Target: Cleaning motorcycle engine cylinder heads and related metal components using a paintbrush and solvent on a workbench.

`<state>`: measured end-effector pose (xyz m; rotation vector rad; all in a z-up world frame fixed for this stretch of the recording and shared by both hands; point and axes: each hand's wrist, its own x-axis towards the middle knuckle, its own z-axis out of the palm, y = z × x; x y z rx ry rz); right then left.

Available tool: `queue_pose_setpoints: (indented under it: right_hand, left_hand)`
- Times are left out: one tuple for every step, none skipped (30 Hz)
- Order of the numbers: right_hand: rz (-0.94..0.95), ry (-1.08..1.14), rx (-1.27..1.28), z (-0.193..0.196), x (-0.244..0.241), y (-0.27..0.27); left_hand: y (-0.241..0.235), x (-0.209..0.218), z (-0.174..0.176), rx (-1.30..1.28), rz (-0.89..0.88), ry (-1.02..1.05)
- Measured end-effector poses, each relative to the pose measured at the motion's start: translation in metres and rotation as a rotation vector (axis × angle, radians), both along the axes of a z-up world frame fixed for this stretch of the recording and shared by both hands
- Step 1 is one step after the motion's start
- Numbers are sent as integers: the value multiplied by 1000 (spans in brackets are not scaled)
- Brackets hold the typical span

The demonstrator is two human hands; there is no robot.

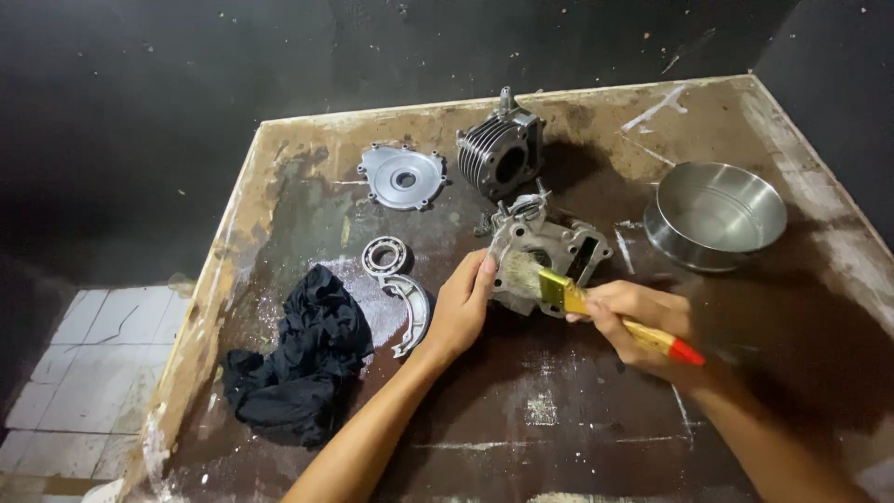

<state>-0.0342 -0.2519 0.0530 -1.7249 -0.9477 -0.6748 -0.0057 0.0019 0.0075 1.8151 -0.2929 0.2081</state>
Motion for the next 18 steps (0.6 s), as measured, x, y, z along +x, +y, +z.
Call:
queue_pose_setpoints:
  right_hand:
    - [-3, -1, 1, 4, 0, -1]
    - [-29, 18, 7, 8, 0, -3]
    - [-54, 41, 12, 12, -1, -4]
    - [-56, 45, 13, 3, 1, -8]
    - [-59, 28, 5, -5, 5, -13]
    - [-63, 11, -2, -13, 9, -18]
    - [-67, 4, -1, -18, 14, -20]
    - [-53, -46, -26, -24, 20, -22]
    - [-41, -89, -48, -32, 22, -23]
    - [-45, -90, -44, -21, 18, -20]
    - [-102, -71, -9, -11, 12, -17]
    - [-160, -53, 27, -1, 7, -14]
    - [-162, -52, 24, -1, 4, -13]
    - [-129, -27, -1, -1, 1, -11]
    - [-97, -9, -25, 0, 2, -9]
    - [-100, -15, -26, -1, 5, -12]
    - [-60, -12, -31, -3, 7, -13]
    - [-19, -9, -35, -6, 9, -15]
  left_hand:
    - [0, -1, 5, 1, -3, -1]
    - [-1, -3, 10, 23, -5, 27]
    - [-1, -6, 14, 45, -6, 58]
    - [0, -7, 13, 45, -8, 62]
    - [1, -6, 11, 36, -12, 46]
    - [0, -5, 10, 26, -17, 30]
    - [1, -3, 8, 27, -20, 23]
    - [2, -1, 6, 42, -20, -46]
    - [4, -3, 2, 60, -22, -107]
    - [3, -2, 5, 63, -26, -109]
    - [1, -4, 7, 49, -12, -31]
    - [0, -5, 9, 36, 1, 47]
    - [0, -6, 9, 34, -1, 48]
    - [0, -7, 8, 37, 2, 46]
    - [0, -4, 10, 41, 4, 37]
    - [0, -2, 7, 39, 1, 31]
    - [1, -2, 5, 43, -7, -6]
    - [2, -1, 2, 48, -14, -43]
